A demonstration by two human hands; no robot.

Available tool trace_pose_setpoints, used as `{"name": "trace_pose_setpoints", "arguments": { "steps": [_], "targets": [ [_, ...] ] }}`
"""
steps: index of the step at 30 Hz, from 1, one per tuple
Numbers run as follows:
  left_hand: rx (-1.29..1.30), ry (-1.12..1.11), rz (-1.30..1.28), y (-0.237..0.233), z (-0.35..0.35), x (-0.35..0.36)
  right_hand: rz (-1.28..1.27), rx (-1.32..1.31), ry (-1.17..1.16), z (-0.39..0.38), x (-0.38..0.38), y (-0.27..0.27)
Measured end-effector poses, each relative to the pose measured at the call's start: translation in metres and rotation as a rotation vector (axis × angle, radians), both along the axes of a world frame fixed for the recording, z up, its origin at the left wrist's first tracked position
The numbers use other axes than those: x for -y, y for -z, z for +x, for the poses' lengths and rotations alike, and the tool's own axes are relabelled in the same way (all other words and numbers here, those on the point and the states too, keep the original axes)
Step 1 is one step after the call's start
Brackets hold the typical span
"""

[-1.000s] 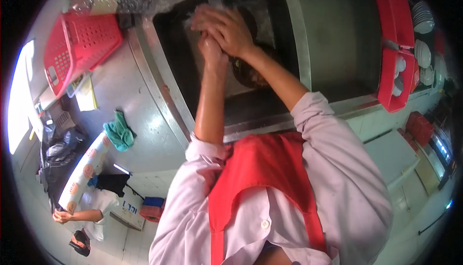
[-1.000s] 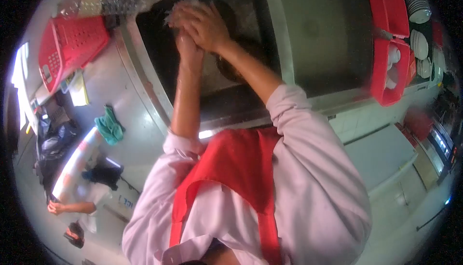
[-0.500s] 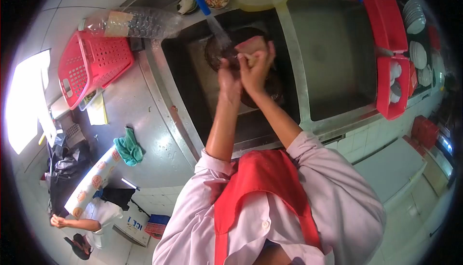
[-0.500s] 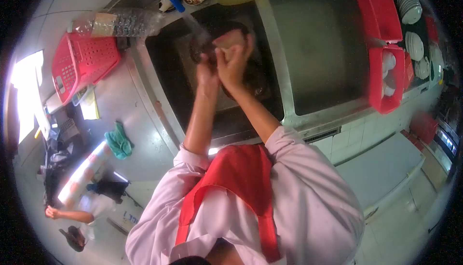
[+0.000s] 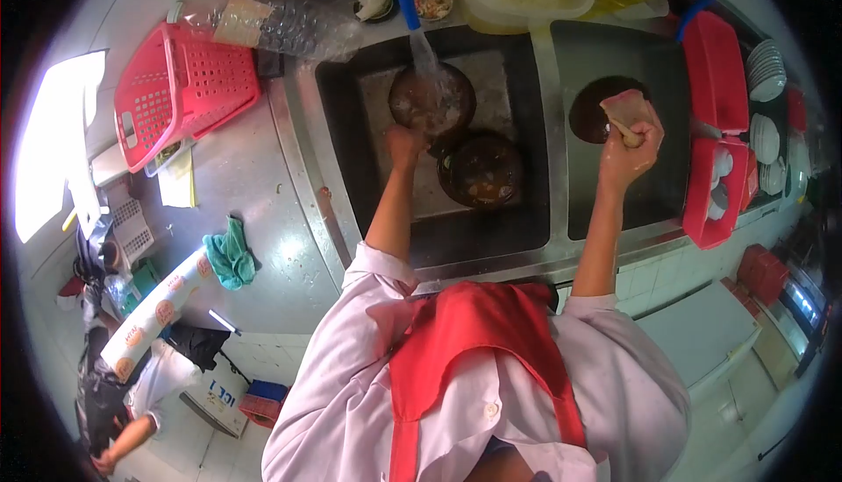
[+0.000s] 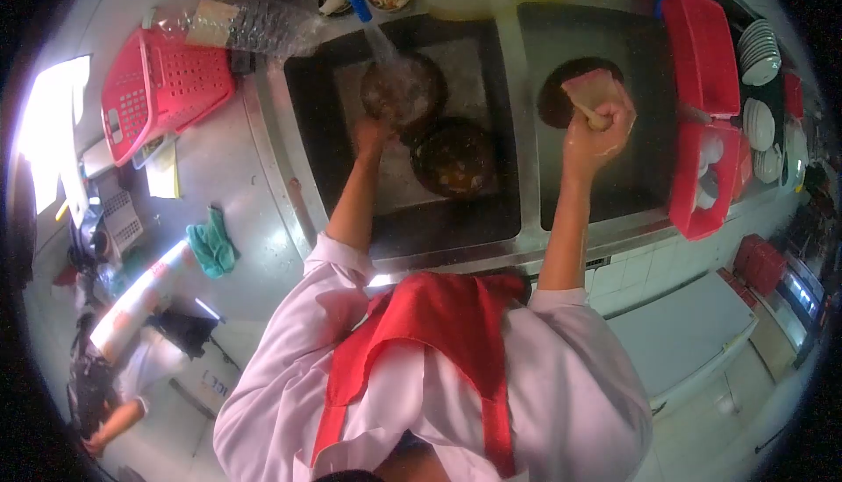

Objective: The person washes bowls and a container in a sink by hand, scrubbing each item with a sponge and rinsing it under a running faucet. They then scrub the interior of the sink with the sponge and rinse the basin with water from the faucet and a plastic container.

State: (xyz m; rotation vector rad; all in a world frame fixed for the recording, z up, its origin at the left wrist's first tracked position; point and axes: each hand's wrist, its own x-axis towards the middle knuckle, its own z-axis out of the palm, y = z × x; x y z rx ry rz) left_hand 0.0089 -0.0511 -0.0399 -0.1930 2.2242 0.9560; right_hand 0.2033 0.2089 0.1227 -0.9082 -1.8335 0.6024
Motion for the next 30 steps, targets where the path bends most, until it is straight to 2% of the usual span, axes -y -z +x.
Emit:
{"name": "trace_pose_setpoints", "arguments": {
  "steps": [2,4,5,6,7,8,11,12,13,14,15,16,17,19,20,22,23,24,25,26,28,30],
  "targets": [
    [0.051,0.002,0.023,0.001,0.002,-0.001,0.09,0.222,0.027,0.012,-0.015,0.021],
    [-0.116,-0.192,0.197,0.02,0.006,0.006,0.06,0.319,0.048,0.023,-0.028,0.051],
    [-0.122,-0.193,0.202,0.017,0.006,0.002,0.023,0.419,0.067,0.027,-0.034,0.068],
    [-0.11,-0.301,0.336,0.012,0.009,-0.001,0.023,0.417,0.065,0.029,-0.04,0.088],
    [-0.094,-0.411,0.468,0.006,0.012,-0.004,-0.099,0.502,0.109,0.032,-0.047,0.107],
    [-0.093,-0.419,0.462,-0.005,0.014,-0.009,-0.224,0.59,0.15,0.035,-0.048,0.117],
    [-0.076,-0.493,0.558,-0.031,0.003,-0.025,-0.235,0.62,0.254,0.02,-0.04,0.116],
    [0.046,-0.522,0.685,-0.032,0.0,-0.022,-0.232,0.618,0.249,0.011,-0.031,0.1],
    [0.171,-0.546,0.812,-0.034,-0.002,-0.021,-0.308,0.522,0.189,-0.003,-0.018,0.068],
    [0.164,-0.542,0.818,-0.034,-0.003,-0.023,-0.381,0.421,0.13,-0.018,-0.008,0.046],
    [0.283,-0.557,0.979,-0.034,0.0,-0.024,-0.377,0.413,0.134,-0.029,0.0,0.037],
    [0.412,-0.571,1.133,-0.029,0.005,-0.024,-0.383,0.355,-0.001,-0.036,0.008,0.031],
    [0.421,-0.572,1.127,-0.023,0.007,-0.026,-0.392,0.303,-0.136,-0.04,0.02,0.028],
    [0.621,-0.66,1.212,-0.005,0.007,-0.035,-0.813,0.02,-0.364,-0.057,0.042,0.054],
    [0.625,-0.654,1.214,0.0,0.007,-0.039,-0.865,-0.014,-0.387,-0.072,0.054,0.072],
    [0.615,-0.397,1.387,0.01,0.006,-0.041,-0.916,-0.051,-0.409,-0.092,0.065,0.093],
    [0.612,-0.392,1.386,0.017,0.001,-0.038,-1.159,-0.128,-0.406,-0.1,0.067,0.097],
    [0.648,-0.296,1.376,0.028,-0.007,-0.032,-1.402,-0.208,-0.404,-0.108,0.067,0.104],
    [0.683,-0.203,1.363,0.023,-0.013,-0.028,-1.306,-0.179,-0.484,-0.111,0.064,0.114],
    [0.677,-0.203,1.362,0.018,-0.015,-0.022,-1.307,-0.181,-0.489,-0.113,0.063,0.125],
    [0.417,-0.303,1.125,-0.036,-0.017,-0.02,-1.268,0.086,-0.527,-0.116,0.059,0.138],
    [0.391,-0.294,1.129,-0.052,-0.025,-0.008,-1.266,0.182,-0.543,-0.126,0.062,0.14]
  ]
}}
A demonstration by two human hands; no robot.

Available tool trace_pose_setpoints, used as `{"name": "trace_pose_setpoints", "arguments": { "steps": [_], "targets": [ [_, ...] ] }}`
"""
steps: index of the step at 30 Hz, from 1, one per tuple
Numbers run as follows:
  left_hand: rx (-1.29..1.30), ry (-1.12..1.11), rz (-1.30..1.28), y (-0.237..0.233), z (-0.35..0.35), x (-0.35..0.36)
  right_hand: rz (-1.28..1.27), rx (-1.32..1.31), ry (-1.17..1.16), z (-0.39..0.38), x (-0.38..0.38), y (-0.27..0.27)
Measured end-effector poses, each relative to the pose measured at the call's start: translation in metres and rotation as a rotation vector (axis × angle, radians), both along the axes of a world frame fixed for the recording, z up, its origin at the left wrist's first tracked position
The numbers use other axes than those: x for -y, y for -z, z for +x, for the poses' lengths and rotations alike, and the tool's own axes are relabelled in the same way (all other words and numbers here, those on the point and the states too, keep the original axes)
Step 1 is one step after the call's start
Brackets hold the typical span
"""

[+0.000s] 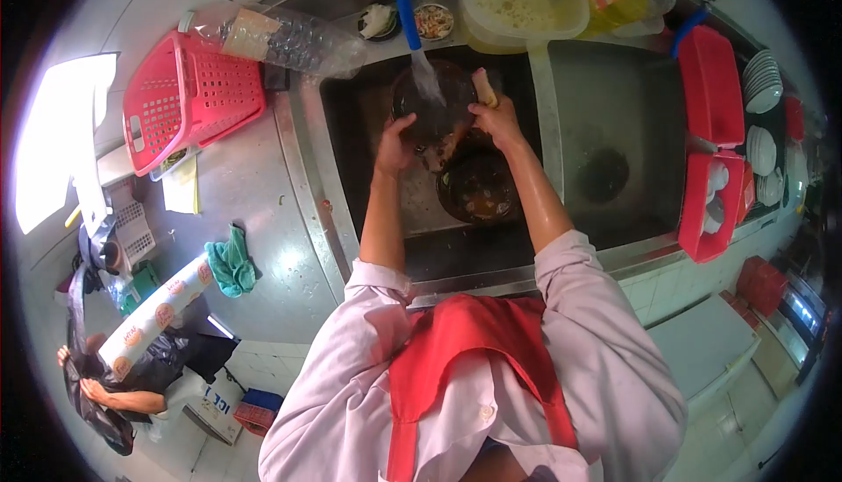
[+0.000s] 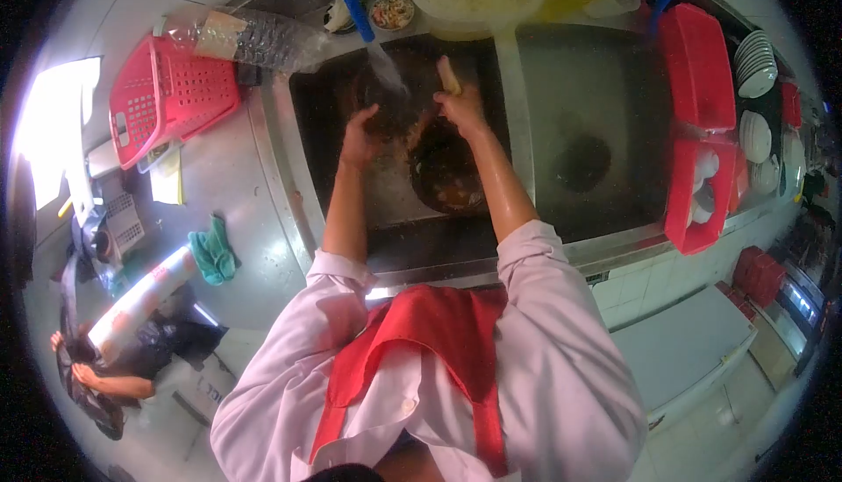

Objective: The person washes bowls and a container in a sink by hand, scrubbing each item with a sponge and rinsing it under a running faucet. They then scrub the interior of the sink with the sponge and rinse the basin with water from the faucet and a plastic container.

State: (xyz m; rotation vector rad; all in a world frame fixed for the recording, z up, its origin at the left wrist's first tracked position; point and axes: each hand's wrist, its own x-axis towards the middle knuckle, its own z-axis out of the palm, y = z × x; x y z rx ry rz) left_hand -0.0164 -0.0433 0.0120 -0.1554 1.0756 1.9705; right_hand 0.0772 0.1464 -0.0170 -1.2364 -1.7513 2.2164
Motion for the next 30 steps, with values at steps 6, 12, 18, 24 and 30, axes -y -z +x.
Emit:
{"name": "trace_pose_setpoints", "arguments": {
  "steps": [6,12,18,24,30],
  "targets": [
    [-0.037,-0.039,-0.122,-0.01,-0.001,-0.007,1.071,0.068,-0.381,-0.04,0.066,-0.009],
    [-0.094,-0.138,-0.143,0.037,0.012,0.019,0.9,-0.177,-0.821,0.011,0.088,-0.027],
    [-0.037,-0.116,-0.148,0.024,0.03,-0.007,0.946,-0.075,-0.64,-0.005,0.101,-0.002],
    [-0.106,-0.023,-0.038,0.032,0.029,0.009,1.415,-0.017,-0.727,0.008,0.036,-0.031],
    [0.136,-0.105,0.219,0.052,0.028,-0.013,0.838,-0.251,-0.853,0.006,0.082,-0.029]
  ]
}}
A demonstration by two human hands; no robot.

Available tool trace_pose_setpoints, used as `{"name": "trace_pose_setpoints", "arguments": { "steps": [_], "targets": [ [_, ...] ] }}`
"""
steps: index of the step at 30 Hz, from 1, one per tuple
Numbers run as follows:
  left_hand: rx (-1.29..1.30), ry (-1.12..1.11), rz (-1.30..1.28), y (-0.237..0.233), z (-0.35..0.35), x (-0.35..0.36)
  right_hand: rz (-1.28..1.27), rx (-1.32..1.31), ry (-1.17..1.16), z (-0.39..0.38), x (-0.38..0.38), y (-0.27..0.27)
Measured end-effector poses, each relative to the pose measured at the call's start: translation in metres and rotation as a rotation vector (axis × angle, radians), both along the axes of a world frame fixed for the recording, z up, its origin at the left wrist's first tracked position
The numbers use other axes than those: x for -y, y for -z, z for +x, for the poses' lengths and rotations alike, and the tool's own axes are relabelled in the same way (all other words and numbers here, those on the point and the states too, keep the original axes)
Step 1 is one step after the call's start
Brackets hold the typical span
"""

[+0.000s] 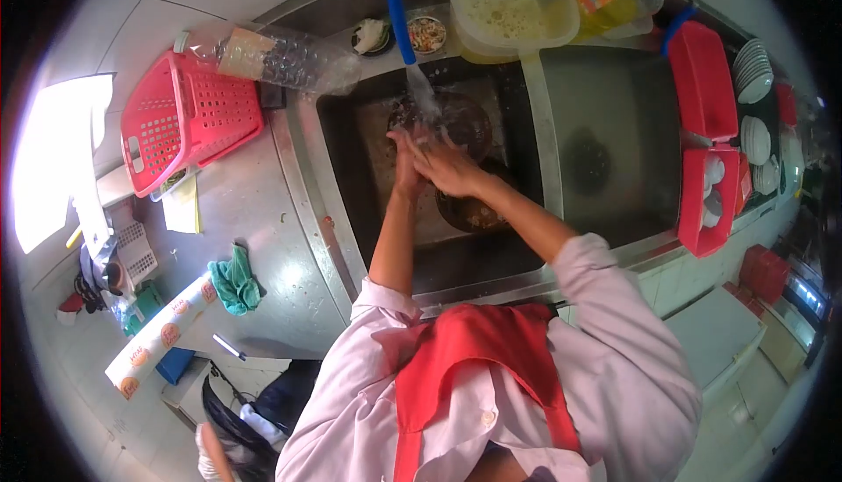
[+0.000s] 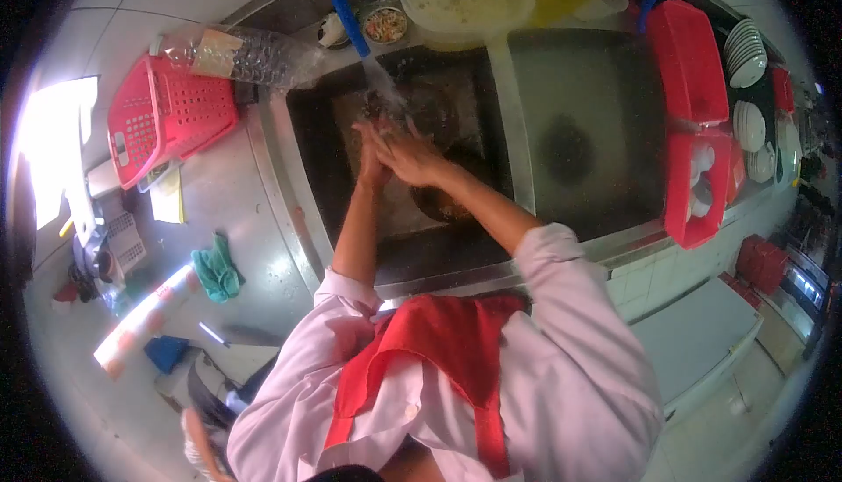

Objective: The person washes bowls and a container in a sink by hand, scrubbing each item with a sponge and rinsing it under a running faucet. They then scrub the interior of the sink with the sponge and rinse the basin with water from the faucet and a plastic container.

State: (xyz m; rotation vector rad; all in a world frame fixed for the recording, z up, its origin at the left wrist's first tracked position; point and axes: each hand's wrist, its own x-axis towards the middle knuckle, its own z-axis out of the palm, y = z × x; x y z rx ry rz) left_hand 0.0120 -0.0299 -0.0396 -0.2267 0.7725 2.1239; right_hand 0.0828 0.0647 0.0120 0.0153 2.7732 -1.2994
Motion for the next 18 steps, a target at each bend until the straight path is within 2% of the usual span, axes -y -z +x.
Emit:
{"name": "trace_pose_setpoints", "arguments": {
  "steps": [1,2,3,4,6,7,9,10,12,14,16,18],
  "targets": [
    [0.066,0.051,-0.15,-0.008,-0.007,0.008,-0.003,-0.002,0.0,0.004,-0.013,-0.012],
    [0.137,0.098,-0.304,-0.012,-0.008,0.015,0.225,0.104,-0.113,0.01,-0.028,-0.032],
    [-0.189,0.145,-0.278,-0.006,-0.006,0.016,0.458,0.205,-0.227,0.011,-0.038,-0.042],
    [-0.191,0.147,-0.274,-0.016,-0.004,0.01,0.461,0.205,-0.223,0.001,-0.046,-0.028],
    [-0.187,0.22,-0.551,-0.059,0.007,-0.006,0.459,-0.205,0.512,-0.016,-0.064,0.013],
    [-0.192,0.215,-0.548,-0.069,0.006,-0.017,0.46,-0.212,0.51,-0.026,-0.06,0.009],
    [-0.103,0.204,-0.355,-0.083,0.012,-0.026,0.546,-0.134,0.388,-0.036,-0.039,0.004],
    [-0.1,0.209,-0.354,-0.069,0.013,-0.024,0.548,-0.13,0.391,-0.027,-0.032,0.003],
    [-0.247,0.113,-0.246,-0.02,0.001,-0.02,0.154,0.009,0.114,-0.016,-0.019,-0.001],
    [-0.16,0.094,-0.316,-0.004,-0.002,-0.007,0.226,-0.03,0.046,0.011,-0.019,-0.01],
    [0.07,0.106,-0.383,-0.015,-0.005,0.003,0.295,-0.051,-0.021,0.021,-0.021,-0.023],
    [0.031,0.169,-0.386,-0.037,-0.007,-0.003,0.253,0.236,-0.002,0.011,-0.034,-0.037]
  ]
}}
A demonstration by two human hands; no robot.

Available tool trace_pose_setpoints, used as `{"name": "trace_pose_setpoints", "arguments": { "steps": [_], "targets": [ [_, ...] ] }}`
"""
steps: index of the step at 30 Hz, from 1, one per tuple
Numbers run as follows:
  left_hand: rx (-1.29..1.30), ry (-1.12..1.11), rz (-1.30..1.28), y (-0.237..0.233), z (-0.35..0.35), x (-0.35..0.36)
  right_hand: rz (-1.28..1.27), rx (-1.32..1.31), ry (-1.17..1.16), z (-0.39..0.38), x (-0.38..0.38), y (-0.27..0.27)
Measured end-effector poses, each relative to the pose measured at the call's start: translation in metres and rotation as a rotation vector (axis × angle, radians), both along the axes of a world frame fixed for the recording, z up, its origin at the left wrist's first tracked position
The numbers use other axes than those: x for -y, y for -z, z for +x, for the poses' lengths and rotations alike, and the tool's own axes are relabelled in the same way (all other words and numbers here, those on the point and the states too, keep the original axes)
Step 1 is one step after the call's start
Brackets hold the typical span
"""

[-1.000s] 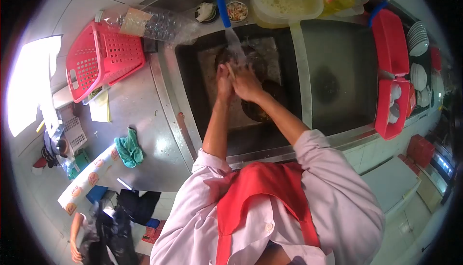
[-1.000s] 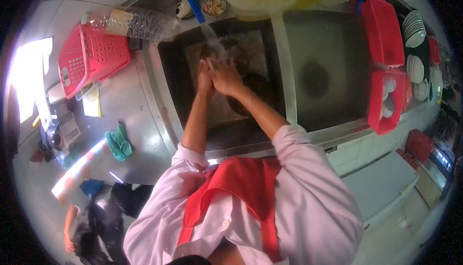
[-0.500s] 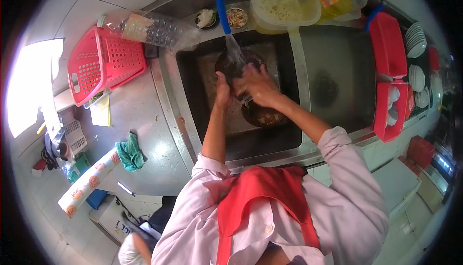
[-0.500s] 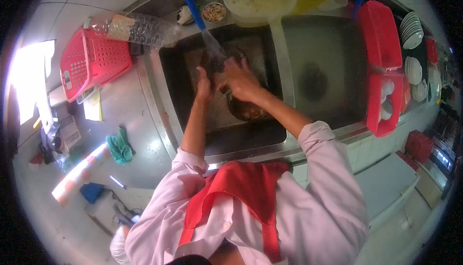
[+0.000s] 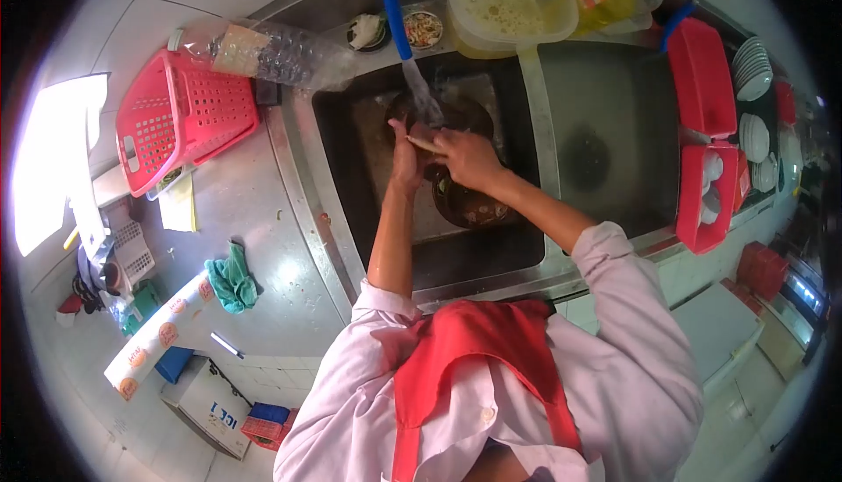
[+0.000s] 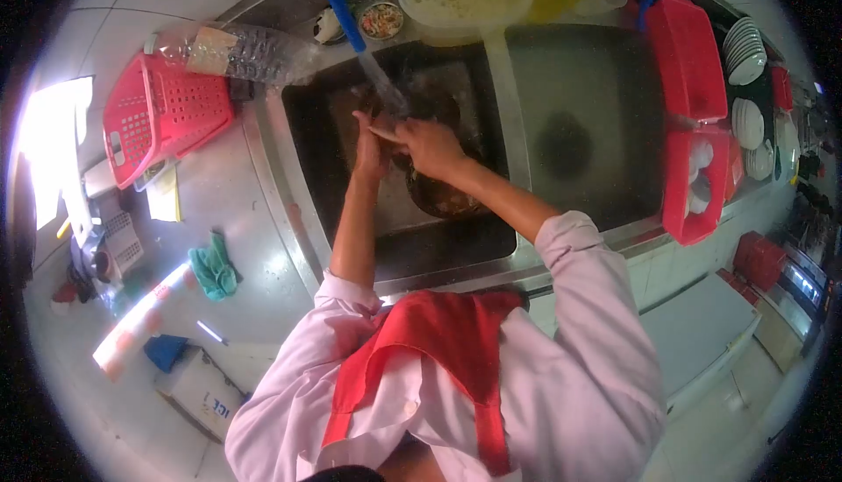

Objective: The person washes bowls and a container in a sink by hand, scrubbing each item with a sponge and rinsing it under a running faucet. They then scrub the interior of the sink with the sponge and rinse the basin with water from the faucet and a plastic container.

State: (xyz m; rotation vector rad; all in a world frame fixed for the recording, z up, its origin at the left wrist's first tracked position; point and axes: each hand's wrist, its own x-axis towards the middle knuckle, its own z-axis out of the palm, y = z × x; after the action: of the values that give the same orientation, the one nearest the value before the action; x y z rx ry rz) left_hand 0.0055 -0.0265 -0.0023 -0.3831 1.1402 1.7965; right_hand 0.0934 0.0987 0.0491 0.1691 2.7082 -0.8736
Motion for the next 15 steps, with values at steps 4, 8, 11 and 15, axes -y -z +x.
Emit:
{"name": "trace_pose_setpoints", "arguments": {
  "steps": [4,8,11,15],
  "targets": [
    [-0.44,0.152,-0.247,0.022,-0.026,0.01,-0.251,-0.253,0.328,-0.025,-0.021,0.001],
    [0.053,-0.123,0.189,-0.025,-0.026,0.001,-0.609,-0.383,0.913,-0.055,-0.033,0.038],
    [-0.012,-0.006,0.196,-0.02,-0.026,0.002,-0.425,-0.337,1.108,-0.064,-0.029,0.069],
    [-0.215,-0.065,-0.344,0.011,-0.02,-0.007,-0.279,-0.426,0.806,-0.065,0.026,0.053]
  ]
}}
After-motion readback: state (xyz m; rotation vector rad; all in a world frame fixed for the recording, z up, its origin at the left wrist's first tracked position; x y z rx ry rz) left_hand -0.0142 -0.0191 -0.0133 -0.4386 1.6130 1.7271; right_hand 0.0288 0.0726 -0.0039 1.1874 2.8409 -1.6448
